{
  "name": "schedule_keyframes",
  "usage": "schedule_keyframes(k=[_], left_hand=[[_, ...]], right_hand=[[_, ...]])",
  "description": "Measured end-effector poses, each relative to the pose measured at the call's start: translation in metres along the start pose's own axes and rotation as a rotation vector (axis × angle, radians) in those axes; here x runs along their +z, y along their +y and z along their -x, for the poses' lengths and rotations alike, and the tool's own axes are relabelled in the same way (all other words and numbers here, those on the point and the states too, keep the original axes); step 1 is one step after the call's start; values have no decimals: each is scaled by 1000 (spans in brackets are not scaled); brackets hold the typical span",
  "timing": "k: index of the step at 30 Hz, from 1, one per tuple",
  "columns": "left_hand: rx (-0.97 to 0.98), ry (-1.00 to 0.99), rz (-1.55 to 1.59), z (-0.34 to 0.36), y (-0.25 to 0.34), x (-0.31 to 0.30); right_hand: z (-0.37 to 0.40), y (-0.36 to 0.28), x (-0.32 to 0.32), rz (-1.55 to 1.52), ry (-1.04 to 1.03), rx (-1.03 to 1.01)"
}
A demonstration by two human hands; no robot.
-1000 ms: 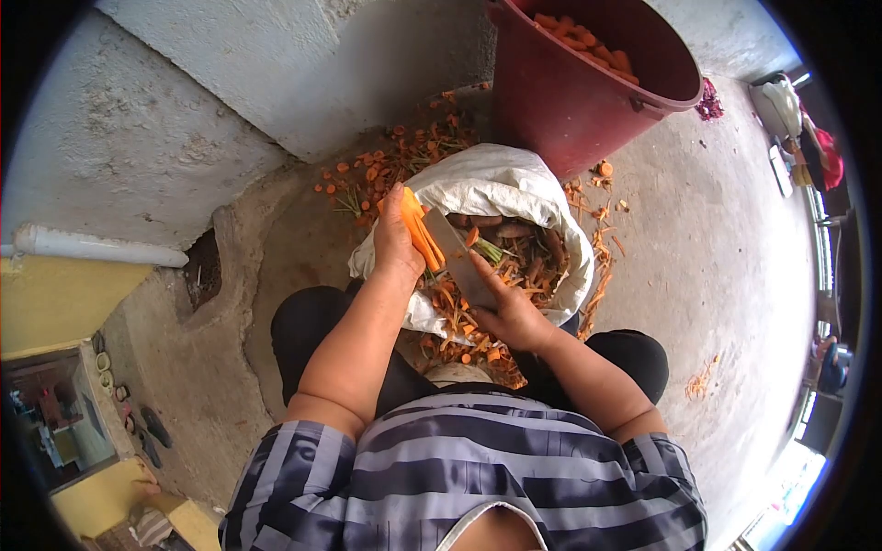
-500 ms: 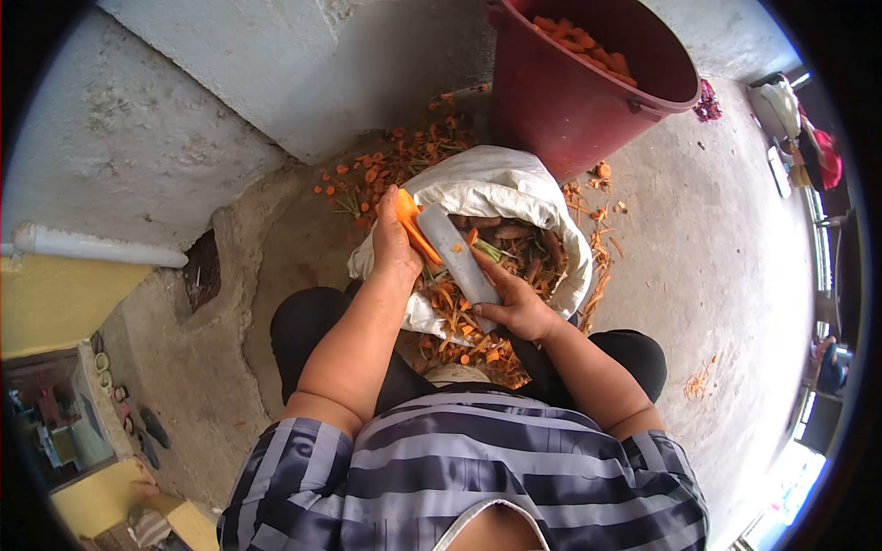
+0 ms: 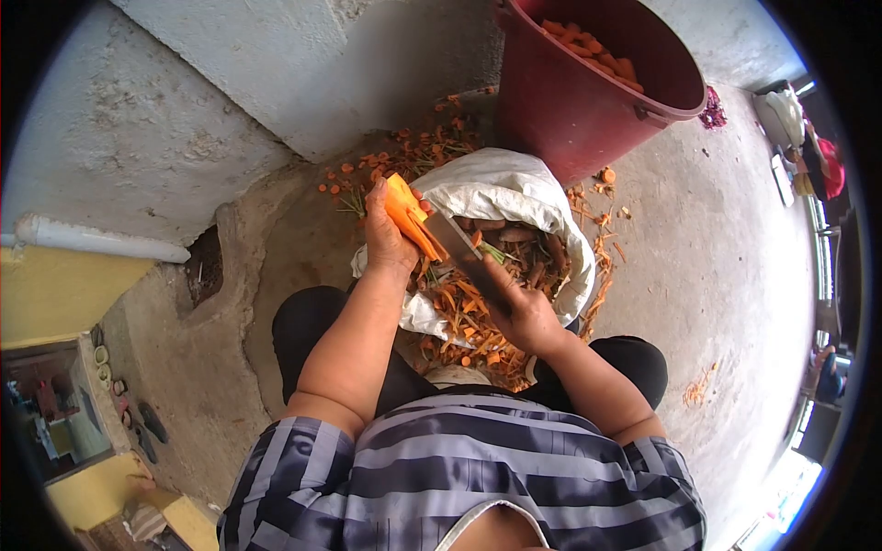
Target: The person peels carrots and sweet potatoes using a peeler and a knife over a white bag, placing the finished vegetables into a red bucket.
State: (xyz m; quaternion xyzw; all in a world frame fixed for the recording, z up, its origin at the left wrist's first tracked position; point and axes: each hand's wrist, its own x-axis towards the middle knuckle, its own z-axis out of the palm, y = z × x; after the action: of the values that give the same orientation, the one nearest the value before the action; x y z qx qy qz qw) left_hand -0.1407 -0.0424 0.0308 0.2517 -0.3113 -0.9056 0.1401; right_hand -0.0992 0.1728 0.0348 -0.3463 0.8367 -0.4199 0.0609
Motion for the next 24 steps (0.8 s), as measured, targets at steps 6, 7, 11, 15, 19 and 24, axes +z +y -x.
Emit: schedule_keyframes(k=[6, 7, 11, 15, 19, 24], left_hand=[[-105, -134, 55, 4, 3, -2], [-118, -130, 80, 3, 4, -3], [-89, -158, 69, 3, 6, -1], [-60, -260, 36, 2, 9, -2], [-22, -198, 33, 3, 15, 2], [-267, 153, -139, -3, -9, -14]], right_hand=[[0, -3, -2, 179, -191, -42], [0, -3, -2, 146, -157, -53], [1, -2, -3, 91, -71, -66], [0, -1, -4, 199, -135, -14], [3, 5, 3, 24, -56, 38], [-5, -3, -14, -228, 17, 447]])
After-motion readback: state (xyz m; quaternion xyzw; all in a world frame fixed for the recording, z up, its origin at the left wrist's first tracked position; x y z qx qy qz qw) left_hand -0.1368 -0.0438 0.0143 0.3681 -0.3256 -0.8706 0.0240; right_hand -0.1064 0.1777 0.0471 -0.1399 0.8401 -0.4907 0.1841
